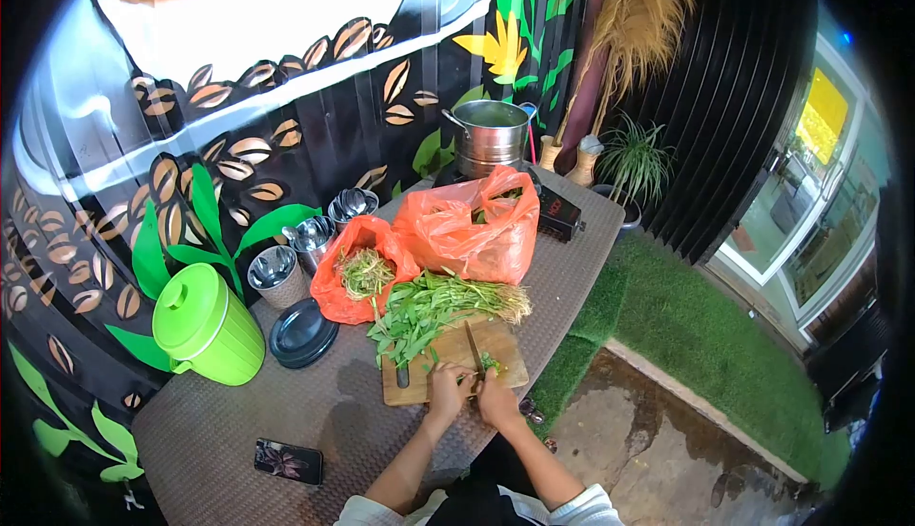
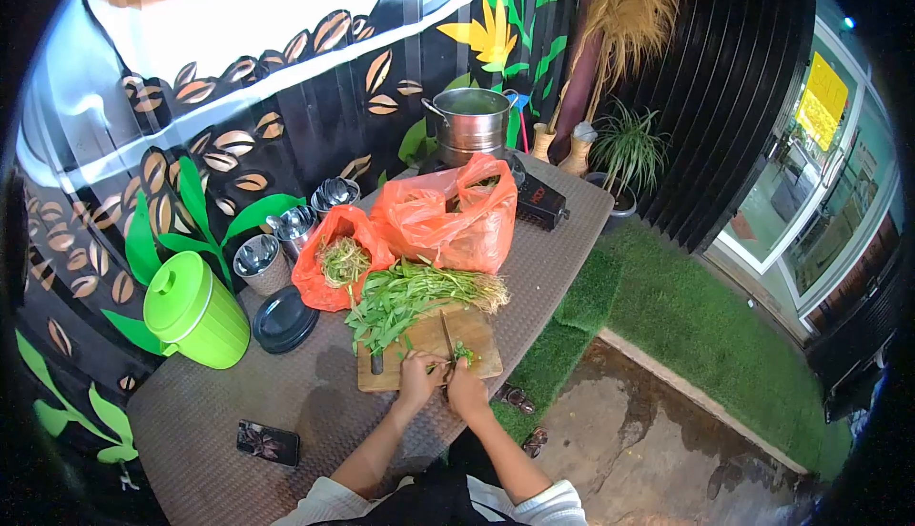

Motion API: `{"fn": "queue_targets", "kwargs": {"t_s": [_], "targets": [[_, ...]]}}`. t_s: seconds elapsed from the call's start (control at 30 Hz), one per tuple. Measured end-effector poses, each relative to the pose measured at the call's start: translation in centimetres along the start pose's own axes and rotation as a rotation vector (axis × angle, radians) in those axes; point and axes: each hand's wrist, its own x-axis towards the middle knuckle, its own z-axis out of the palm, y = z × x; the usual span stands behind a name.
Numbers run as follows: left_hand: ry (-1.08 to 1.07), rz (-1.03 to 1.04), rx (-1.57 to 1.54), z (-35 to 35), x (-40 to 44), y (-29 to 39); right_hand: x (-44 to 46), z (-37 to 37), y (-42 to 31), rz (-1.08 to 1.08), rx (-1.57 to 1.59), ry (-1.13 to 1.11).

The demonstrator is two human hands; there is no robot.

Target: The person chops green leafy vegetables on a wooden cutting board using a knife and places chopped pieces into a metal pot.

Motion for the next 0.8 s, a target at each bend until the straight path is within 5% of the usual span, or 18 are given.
{"fn": "queue_targets", "kwargs": {"t_s": [0.6, 0.8], "targets": [[0.073, -0.013, -0.018, 0.3, -0.1, -0.6, -0.8, 1.1, -1.2, 0.074, -0.046, 0.014], [0.038, -0.208, -0.188, 0.1, 0.3, -0.9, -0.7, 1.1, -0.5, -0.066, -0.051, 0.023]]}}
